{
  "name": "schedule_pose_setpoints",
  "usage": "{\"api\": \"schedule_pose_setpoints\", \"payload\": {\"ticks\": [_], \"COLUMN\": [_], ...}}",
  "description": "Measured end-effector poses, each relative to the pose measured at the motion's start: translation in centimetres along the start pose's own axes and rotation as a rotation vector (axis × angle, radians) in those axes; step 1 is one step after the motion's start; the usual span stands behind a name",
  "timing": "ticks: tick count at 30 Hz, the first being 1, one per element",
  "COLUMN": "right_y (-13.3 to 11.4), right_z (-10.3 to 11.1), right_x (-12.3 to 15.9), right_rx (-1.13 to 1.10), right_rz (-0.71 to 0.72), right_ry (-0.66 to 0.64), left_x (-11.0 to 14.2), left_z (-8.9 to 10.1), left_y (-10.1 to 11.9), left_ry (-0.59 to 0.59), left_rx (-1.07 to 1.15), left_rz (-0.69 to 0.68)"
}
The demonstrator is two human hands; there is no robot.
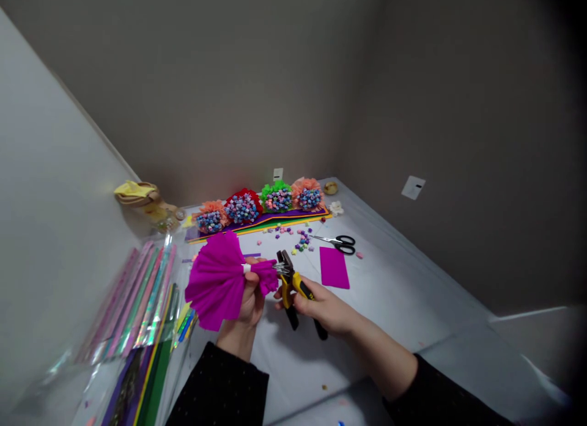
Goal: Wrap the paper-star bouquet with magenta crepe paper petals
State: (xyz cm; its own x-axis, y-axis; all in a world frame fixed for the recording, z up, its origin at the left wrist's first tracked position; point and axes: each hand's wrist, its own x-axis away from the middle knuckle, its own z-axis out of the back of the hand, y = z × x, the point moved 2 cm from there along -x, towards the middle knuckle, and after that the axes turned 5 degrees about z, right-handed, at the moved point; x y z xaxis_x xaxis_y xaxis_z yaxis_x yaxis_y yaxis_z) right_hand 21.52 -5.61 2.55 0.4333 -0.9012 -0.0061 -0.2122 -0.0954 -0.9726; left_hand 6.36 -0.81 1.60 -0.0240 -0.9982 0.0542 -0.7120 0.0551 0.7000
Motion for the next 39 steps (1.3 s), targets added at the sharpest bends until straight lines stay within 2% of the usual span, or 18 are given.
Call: {"api": "schedule_pose_setpoints", "payload": {"ticks": [10,14,19,25,29,34,39], "right_y": [0.3,0.4,1.1,1.4,0.9,0.9,1.6], "right_z": [0.1,0.1,-0.4,-0.5,0.1,1.3,2.7], "right_x": [-0.4,-0.5,-0.7,-0.8,-1.4,-3.5,-5.4], "right_rx": [0.024,0.009,0.068,0.125,0.158,0.263,0.376], "right_rz": [-0.043,-0.031,-0.045,0.009,0.026,0.043,-0.033], "right_ry": [0.033,0.043,0.11,0.22,0.269,0.359,0.49], "left_x": [-0.4,-0.2,0.4,0.2,0.1,0.3,0.6], "left_z": [0.0,0.1,-0.1,0.1,0.0,-0.7,-0.7], "left_y": [0.1,0.0,-0.8,-1.3,-1.6,-2.1,-4.3], "left_ry": [0.049,0.053,-0.049,-0.05,-0.13,-0.251,-0.331], "left_rx": [-0.023,-0.008,-0.018,-0.032,-0.117,-0.24,-0.46], "left_rz": [-0.058,0.003,0.121,0.118,0.133,0.204,0.345]}}
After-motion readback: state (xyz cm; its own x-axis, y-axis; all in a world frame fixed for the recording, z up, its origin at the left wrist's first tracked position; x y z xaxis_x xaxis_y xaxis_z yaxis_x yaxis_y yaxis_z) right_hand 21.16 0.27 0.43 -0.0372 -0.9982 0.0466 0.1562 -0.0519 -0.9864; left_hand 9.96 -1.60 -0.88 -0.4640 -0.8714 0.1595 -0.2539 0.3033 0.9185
